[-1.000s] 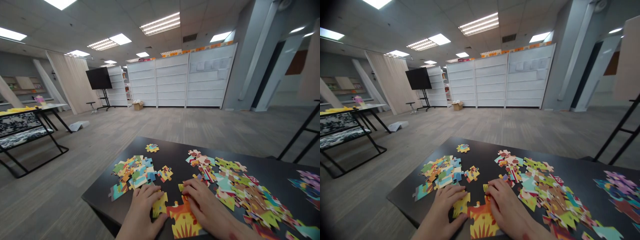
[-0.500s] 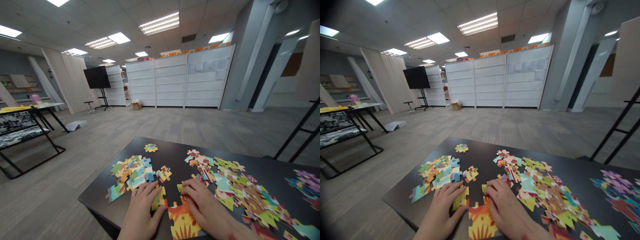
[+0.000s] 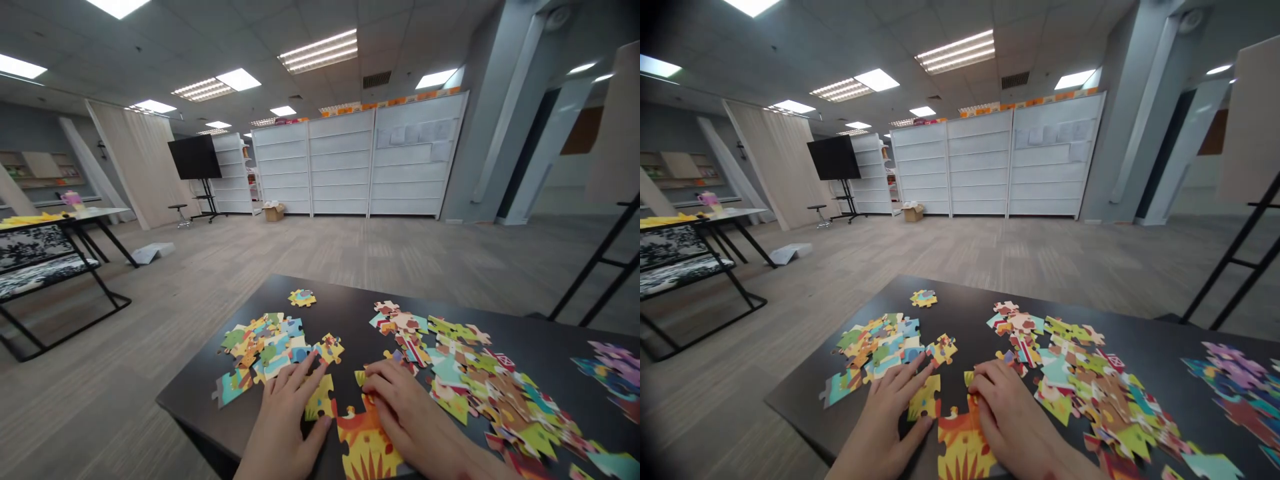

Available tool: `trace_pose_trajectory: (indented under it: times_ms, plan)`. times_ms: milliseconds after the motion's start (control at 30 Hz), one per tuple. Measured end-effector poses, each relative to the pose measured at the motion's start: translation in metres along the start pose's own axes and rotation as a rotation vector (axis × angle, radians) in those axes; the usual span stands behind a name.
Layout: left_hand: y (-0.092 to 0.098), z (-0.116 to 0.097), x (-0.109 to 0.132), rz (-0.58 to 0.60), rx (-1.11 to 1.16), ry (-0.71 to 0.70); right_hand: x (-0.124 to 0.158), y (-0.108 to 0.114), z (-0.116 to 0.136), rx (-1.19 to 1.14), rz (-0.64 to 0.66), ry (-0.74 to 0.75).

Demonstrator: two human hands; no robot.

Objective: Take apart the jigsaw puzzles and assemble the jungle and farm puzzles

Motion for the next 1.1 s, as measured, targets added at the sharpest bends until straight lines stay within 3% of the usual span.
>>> trace_pose_trajectory:
  times_ms: [433,600,800,933,1100]
  plan:
    - [0.026,0.053,0.017,-0.111,0.084,-0.025,0.005,-0.008,-0.016,0.003,0.000,0.005]
    - [0.042,0.044,0.016,-0.119,0.073,-0.045,0.006,-0.013,-0.023,0.020,-0.013,0.018]
    - [0.024,0.024,0.011,0.003,0.102,0.055,0.006,-0.013,-0.022,0.033,0.003,0.002]
    - [0.015,0.010,0.010,0.065,0.129,-0.012,0.006,-0.014,-0.021,0.043,0.026,-0.004]
    - [0.018,0.018,0.012,0.069,0.139,-0.068,0.005,-0.012,-0.019,0.052,0.030,0.002]
Point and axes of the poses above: each hand's wrist, its own x-axis away from the middle knuckle, its own y-axis out of the back of the hand, z = x × y, the point moved 9 cm from there along -x, towards the middle knuckle, and after that the axes turned 5 degrees about -z, right-handed, at the moved point
